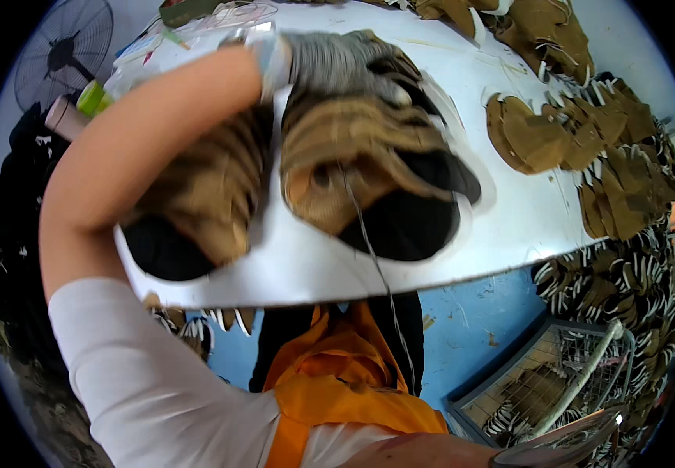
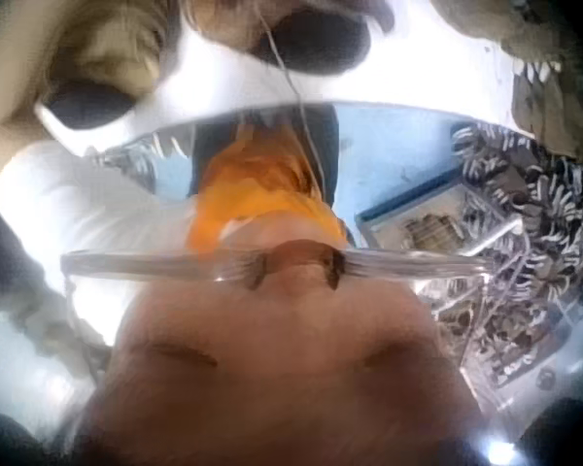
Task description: The person trims excess threads from brown shoe uppers using a pair of snips, then stacks the uppers and threads them onto a wire loop.
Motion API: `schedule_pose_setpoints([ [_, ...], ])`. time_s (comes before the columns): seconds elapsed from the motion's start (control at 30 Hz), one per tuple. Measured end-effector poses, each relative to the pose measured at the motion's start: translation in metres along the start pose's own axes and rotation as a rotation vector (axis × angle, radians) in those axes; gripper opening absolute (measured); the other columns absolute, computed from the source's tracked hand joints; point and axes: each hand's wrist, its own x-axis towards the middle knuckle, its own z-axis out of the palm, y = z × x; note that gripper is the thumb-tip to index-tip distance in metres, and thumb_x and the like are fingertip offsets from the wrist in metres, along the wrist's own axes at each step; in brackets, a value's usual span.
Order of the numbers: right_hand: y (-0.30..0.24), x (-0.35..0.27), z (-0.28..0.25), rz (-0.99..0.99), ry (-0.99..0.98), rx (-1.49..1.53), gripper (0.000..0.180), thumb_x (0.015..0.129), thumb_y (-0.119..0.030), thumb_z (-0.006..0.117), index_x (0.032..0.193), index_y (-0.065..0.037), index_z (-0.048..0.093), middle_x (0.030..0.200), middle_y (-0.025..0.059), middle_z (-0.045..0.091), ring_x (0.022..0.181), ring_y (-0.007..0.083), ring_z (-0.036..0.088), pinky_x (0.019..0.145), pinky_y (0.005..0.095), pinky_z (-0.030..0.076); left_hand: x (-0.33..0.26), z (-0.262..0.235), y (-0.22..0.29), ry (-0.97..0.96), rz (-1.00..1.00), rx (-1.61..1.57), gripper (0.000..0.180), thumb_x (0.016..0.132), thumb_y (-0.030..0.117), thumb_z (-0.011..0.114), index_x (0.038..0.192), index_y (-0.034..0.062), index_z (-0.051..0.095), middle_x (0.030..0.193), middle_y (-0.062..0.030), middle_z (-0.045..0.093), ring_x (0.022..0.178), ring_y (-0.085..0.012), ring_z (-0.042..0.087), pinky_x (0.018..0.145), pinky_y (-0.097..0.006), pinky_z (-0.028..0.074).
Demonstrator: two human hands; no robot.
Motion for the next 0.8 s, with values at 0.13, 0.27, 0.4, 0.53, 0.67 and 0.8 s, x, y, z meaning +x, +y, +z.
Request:
schedule_pose_setpoints([
  [0.13,-0.053,0.051,0.021,0.015,-0.123,0.053,0.033,0.094,-0.035,0.052,0.083,-0.003,0.051,0.064,0.0110,0.048,0.056,0.0245,0.045,0.053,0.0383,0.037,-0.005,0.009,-0.008,0.172,-0.099,0.258,0.071,0.083,0.058,0.055,0.135,0.0111,0.044,0.137,-0.0225,0.039,0.130,-0.0358,0.033,0.108,-0.043,0.029],
  [0.27,-0.114,0.074,0.013,0.053,-0.275,0.121,0.032,0.093,-0.034,0.053,0.087,-0.003,0.052,0.067,0.0116,0.050,0.058,0.0254,0.047,0.055,0.0385,0.039,0.000,-0.007,0.001,0.034,-0.302,0.325,0.066,0.081,0.056,0.058,0.136,0.0206,0.045,0.143,-0.0198,0.030,0.135,-0.0375,0.024,0.108,-0.055,0.021],
  [0.4,-0.184,0.087,-0.021,0.072,-0.381,0.155,0.031,0.093,-0.034,0.053,0.092,-0.004,0.053,0.069,0.0122,0.052,0.060,0.0264,0.049,0.056,0.0387,0.040,0.004,-0.012,-0.002,0.076,-0.348,0.146,0.067,0.079,0.056,0.060,0.135,0.0219,0.046,0.145,-0.0177,0.028,0.135,-0.0412,0.020,0.110,-0.057,0.012],
  [0.53,-0.246,0.097,-0.039,0.075,-0.419,0.192,0.030,0.093,-0.034,0.053,0.096,-0.004,0.054,0.072,0.0129,0.054,0.062,0.0273,0.051,0.058,0.0389,0.041,0.019,-0.037,0.032,0.032,-0.537,-0.052,0.067,0.078,0.056,0.061,0.133,0.0209,0.048,0.145,-0.0172,0.028,0.136,-0.0423,0.016,0.110,-0.056,0.012],
  [0.67,-0.294,0.098,-0.044,0.081,-0.407,0.199,0.031,0.093,-0.034,0.053,0.100,-0.004,0.055,0.074,0.0135,0.056,0.064,0.0282,0.053,0.059,0.0391,0.043,0.021,-0.031,0.017,0.098,-0.512,-0.091,0.067,0.078,0.058,0.060,0.132,0.0184,0.050,0.146,-0.0183,0.027,0.136,-0.0425,0.015,0.110,-0.055,0.016],
  [0.8,-0.327,0.096,-0.036,0.117,-0.345,0.220,0.032,0.093,-0.033,0.053,0.105,-0.004,0.056,0.077,0.0141,0.058,0.066,0.0292,0.055,0.061,0.0393,0.044,0.015,-0.019,0.015,0.166,-0.439,-0.100,0.069,0.077,0.056,0.062,0.131,0.0149,0.050,0.145,-0.0194,0.028,0.135,-0.0427,0.018,0.109,-0.056,0.017],
])
